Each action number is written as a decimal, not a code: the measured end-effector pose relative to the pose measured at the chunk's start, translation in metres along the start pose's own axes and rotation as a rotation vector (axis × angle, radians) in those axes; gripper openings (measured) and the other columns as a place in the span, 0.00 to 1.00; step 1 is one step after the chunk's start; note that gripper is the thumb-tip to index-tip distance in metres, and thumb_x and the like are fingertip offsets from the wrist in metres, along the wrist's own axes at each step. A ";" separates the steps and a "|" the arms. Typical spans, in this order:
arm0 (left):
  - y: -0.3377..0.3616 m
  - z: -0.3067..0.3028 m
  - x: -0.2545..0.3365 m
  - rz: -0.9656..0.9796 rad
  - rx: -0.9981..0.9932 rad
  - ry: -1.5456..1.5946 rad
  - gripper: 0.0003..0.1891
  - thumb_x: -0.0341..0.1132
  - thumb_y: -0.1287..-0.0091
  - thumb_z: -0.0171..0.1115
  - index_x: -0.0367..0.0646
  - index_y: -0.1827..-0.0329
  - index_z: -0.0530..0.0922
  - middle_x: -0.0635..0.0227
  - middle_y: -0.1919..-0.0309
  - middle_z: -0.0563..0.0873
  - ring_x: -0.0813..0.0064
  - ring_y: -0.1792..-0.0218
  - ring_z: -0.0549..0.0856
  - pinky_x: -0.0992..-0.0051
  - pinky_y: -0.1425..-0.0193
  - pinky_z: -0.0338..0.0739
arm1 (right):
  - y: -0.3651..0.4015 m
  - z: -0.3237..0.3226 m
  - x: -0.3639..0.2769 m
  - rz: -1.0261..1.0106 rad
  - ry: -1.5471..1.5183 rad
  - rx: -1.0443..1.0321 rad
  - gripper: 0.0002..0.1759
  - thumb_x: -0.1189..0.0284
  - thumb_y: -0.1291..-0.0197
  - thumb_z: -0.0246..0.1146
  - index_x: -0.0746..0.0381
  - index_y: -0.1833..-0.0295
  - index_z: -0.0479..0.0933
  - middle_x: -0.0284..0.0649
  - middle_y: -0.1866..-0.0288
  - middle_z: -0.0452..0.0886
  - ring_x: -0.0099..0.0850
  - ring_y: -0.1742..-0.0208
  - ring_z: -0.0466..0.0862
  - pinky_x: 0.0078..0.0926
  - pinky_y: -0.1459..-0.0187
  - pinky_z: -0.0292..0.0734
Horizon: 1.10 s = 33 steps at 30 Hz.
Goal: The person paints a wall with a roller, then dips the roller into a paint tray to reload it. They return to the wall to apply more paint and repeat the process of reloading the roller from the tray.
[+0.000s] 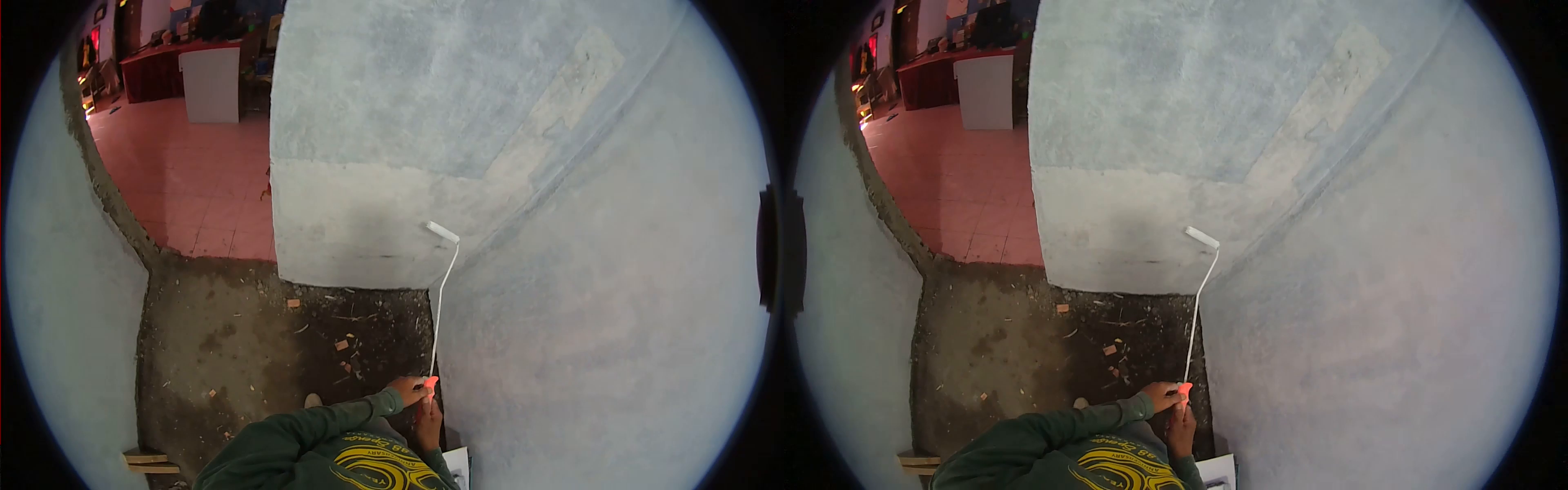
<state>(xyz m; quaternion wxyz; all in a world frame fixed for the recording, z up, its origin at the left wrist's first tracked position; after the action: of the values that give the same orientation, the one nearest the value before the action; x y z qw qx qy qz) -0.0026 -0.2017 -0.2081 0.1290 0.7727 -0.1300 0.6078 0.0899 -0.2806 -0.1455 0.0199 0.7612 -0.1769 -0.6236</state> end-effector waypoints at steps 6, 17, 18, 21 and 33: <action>-0.007 0.011 -0.018 -0.195 -0.204 -0.032 0.21 0.51 0.37 0.58 0.44 0.51 0.82 0.59 0.64 0.87 0.64 0.63 0.86 0.68 0.57 0.77 | -0.007 -0.006 0.033 0.136 -0.007 -0.029 0.20 0.54 0.28 0.47 0.60 0.63 0.69 0.32 0.79 0.71 0.21 0.84 0.70 0.21 0.83 0.64; -0.006 0.005 -0.040 -0.424 -0.367 0.054 0.17 0.44 0.35 0.59 0.38 0.56 0.83 0.65 0.68 0.86 0.77 0.66 0.83 0.74 0.58 0.76 | -0.013 0.003 0.075 0.440 -0.405 -0.138 0.17 0.56 0.29 0.49 0.59 0.60 0.69 0.32 0.80 0.70 0.22 0.85 0.70 0.20 0.85 0.64; -0.004 0.010 -0.048 -0.406 -0.355 0.062 0.15 0.42 0.34 0.58 0.38 0.56 0.82 0.67 0.68 0.85 0.78 0.66 0.82 0.74 0.59 0.76 | -0.010 0.002 0.075 0.441 -0.452 -0.153 0.16 0.56 0.29 0.49 0.58 0.59 0.68 0.32 0.79 0.70 0.22 0.85 0.70 0.21 0.85 0.64; 0.006 0.021 -0.059 -0.342 -0.363 0.170 0.15 0.43 0.33 0.58 0.37 0.59 0.80 0.69 0.73 0.83 0.82 0.74 0.79 0.76 0.70 0.73 | -0.001 0.002 0.078 0.476 -0.546 -0.144 0.15 0.57 0.29 0.50 0.58 0.56 0.67 0.32 0.79 0.70 0.22 0.85 0.70 0.21 0.84 0.64; 0.068 0.013 -0.074 -0.307 -0.739 0.149 0.13 0.42 0.33 0.60 0.39 0.62 0.80 0.72 0.75 0.80 0.83 0.75 0.76 0.77 0.72 0.71 | 0.094 0.063 0.091 0.473 -0.551 0.389 0.14 0.58 0.31 0.51 0.58 0.59 0.69 0.29 0.81 0.67 0.19 0.84 0.69 0.19 0.84 0.62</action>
<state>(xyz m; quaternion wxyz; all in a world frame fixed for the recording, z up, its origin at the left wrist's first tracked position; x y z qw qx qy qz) -0.0318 -0.2671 -0.2804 0.4964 0.6386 -0.2132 0.5480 0.0216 -0.3835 -0.2215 -0.0295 0.4935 -0.4603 -0.7374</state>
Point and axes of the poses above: each hand's wrist, its own y-axis away from the middle knuckle, its own z-axis out of the palm, x = y × z, the point moved 3 cm from there along -y, towards the middle knuckle
